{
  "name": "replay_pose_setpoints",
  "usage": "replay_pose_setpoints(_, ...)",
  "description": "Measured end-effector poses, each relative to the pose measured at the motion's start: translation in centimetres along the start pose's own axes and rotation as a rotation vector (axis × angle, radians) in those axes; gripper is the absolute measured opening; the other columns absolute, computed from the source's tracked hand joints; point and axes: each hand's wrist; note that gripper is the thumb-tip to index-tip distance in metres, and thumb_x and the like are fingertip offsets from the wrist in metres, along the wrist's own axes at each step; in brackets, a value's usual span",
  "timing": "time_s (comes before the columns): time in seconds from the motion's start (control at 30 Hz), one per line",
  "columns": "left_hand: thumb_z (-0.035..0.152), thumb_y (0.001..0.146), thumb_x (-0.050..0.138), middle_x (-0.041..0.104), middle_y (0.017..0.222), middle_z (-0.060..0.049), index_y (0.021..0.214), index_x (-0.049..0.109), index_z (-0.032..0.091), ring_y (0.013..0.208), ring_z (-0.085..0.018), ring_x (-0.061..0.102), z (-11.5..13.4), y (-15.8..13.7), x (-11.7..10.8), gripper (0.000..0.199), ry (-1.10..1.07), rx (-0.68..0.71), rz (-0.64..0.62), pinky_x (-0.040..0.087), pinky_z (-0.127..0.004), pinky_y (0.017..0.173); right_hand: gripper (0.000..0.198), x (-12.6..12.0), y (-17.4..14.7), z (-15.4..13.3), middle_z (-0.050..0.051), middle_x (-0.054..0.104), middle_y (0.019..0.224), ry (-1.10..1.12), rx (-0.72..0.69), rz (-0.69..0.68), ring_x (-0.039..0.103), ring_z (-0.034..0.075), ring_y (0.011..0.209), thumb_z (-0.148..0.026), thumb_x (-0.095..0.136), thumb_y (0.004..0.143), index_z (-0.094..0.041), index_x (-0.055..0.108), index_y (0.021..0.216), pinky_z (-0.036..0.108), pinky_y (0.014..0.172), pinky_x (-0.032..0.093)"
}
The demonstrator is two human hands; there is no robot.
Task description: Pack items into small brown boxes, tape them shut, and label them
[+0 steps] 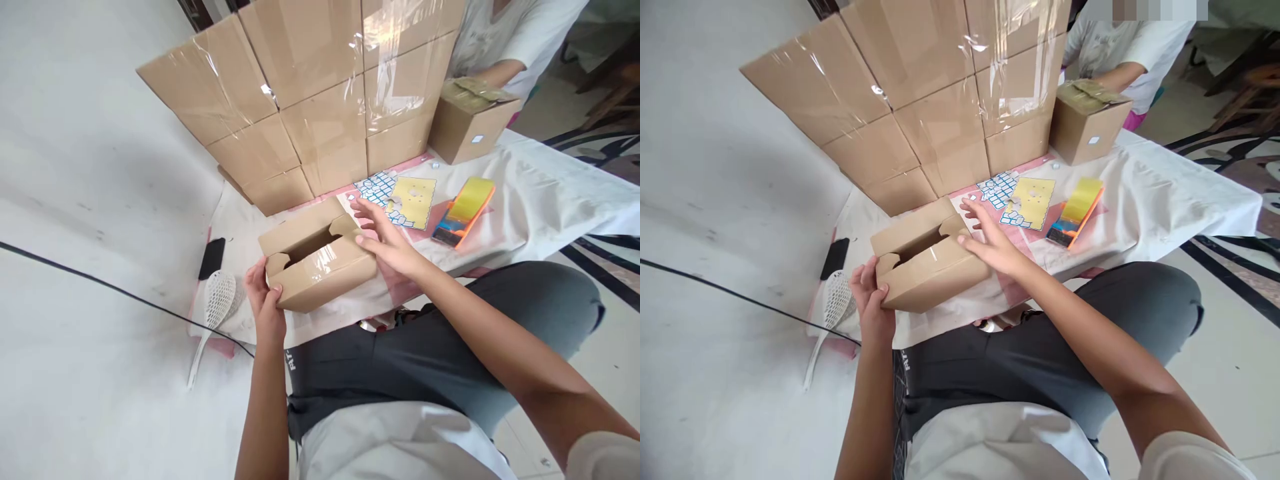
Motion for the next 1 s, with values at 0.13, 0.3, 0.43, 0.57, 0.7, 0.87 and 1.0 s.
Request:
replay_pose_setpoints(0.13,0.025,0.074,0.067,0.036,0.165,-0.002,0.141,0.046,0.035,0.153,-0.028,0.031,0.0,0.6,-0.1,0.071,-0.104,-0.084,-0.018,0.033,-0.045,0.123,0.073,1.3,1.6,0.2,0.006,0.038,0.164,0.242,0.147,-0.001,0.035,0.029,0.151,-0.045,0.067,0.091,-0.039,0.035,0.156,0.056,0.118,0.035)
replay_pose_setpoints(0.3,0.023,0.079,0.058,0.028,0.169,-0.002,0.154,0.036,0.038,0.150,-0.029,0.037,0.6,1.1,-0.6,0.079,0.063,-0.076,-0.040,0.041,-0.043,0.118,0.043,0.8,2.9,0.4,0.003,0.070,0.096,0.301,-0.098,0.057,0.063,0.024,0.117,-0.046,0.063,0.095,-0.029,0.060,0.134,0.045,0.106,0.047)
replay_pose_setpoints(0.43,0.018,0.089,0.047,0.049,0.158,-0.002,0.136,0.062,0.031,0.151,-0.027,0.037,3.1,1.2,-0.1,0.051,0.550,0.220,-0.188,0.031,-0.048,0.124,0.032,-0.3,1.8,0.4,0.001,0.065,0.081,0.108,-0.187,-0.067,0.069,0.020,0.089,-0.048,0.062,0.097,-0.023,0.070,0.115,0.037,0.089,0.053)
replay_pose_setpoints(0.57,0.033,0.097,0.054,0.059,0.149,-0.005,0.138,0.062,0.028,0.147,-0.028,0.044,5.7,0.4,2.7,0.042,1.046,0.552,-0.506,0.027,-0.052,0.125,0.035,-0.5,0.8,0.0,0.006,0.072,0.096,-0.018,-0.208,-0.064,0.071,0.020,0.089,-0.049,0.054,0.100,-0.022,0.068,0.118,0.038,0.088,0.054)
replay_pose_setpoints(0.7,0.044,0.095,0.061,0.054,0.153,-0.007,0.150,0.049,0.023,0.145,-0.031,0.047,5.6,-0.5,5.4,0.060,1.174,0.586,-0.598,0.034,-0.052,0.122,0.033,-3.2,0.9,-0.8,0.008,0.073,0.105,-0.373,-0.248,0.165,0.067,0.027,0.110,-0.045,0.053,0.099,-0.023,0.065,0.119,0.050,0.107,0.042)
replay_pose_setpoints(0.87,0.040,0.097,0.057,0.057,0.150,-0.007,0.145,0.054,0.024,0.144,-0.031,0.048,4.2,0.0,6.2,0.051,1.202,0.553,-0.545,0.039,-0.053,0.118,0.046,-12.9,0.4,0.9,0.017,0.056,0.133,-0.701,-0.041,0.951,0.052,0.035,0.130,-0.041,0.062,0.088,-0.021,0.052,0.129,0.059,0.111,0.038)
replay_pose_setpoints(1.0,0.038,0.099,0.055,0.054,0.152,-0.007,0.142,0.057,0.022,0.145,-0.032,0.046,3.6,1.2,6.8,0.047,1.223,0.552,-0.524,0.038,-0.057,0.118,0.058,-18.2,-0.7,4.8,0.020,0.057,0.124,-0.570,0.205,1.074,0.063,0.035,0.110,-0.041,0.064,0.084,-0.018,0.043,0.133,0.059,0.090,0.053)
Point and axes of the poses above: each hand's wrist, its own y-axis towards the middle knuckle, its own x-axis out of the palm, z = x × y
